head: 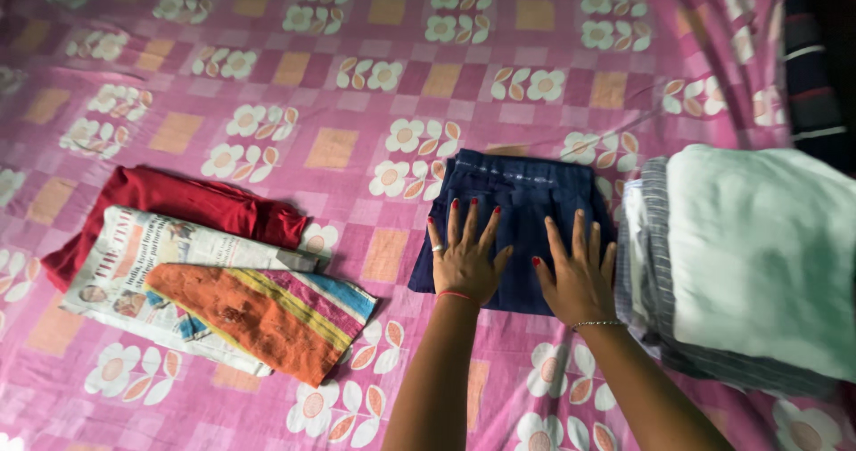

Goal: The person takes folded clothes from a wall shelf and places them on a bed. The person handles shirts and pants one at a time, moving them from the shelf to the bed.

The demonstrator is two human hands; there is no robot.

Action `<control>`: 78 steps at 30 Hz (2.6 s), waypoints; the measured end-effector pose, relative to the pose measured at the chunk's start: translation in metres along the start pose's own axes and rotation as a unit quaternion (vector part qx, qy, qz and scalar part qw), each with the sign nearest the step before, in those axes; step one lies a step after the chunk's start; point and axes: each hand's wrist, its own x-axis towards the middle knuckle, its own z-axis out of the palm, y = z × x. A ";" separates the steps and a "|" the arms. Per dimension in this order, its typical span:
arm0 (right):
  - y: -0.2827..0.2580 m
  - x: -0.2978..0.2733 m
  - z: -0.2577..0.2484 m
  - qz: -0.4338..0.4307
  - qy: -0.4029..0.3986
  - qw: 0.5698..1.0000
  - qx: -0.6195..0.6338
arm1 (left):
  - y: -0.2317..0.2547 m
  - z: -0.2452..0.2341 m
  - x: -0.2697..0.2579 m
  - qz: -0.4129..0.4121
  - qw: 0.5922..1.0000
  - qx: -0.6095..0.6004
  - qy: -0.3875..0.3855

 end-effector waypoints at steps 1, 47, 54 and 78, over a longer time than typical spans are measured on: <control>0.000 0.001 -0.012 -0.004 0.006 1.000 -0.004 | 0.004 -0.009 -0.001 0.007 1.000 0.008 0.008; 0.224 -0.485 -0.601 0.310 0.207 0.912 -0.172 | 0.460 -0.359 -0.264 0.240 0.957 0.075 0.142; 0.246 -0.591 -0.639 0.378 0.216 0.868 -0.239 | 0.539 -0.352 -0.312 0.321 0.936 0.085 0.117; 0.157 -0.978 -0.702 0.601 0.201 0.643 -0.429 | 0.730 -0.326 -0.506 0.576 0.813 0.031 0.074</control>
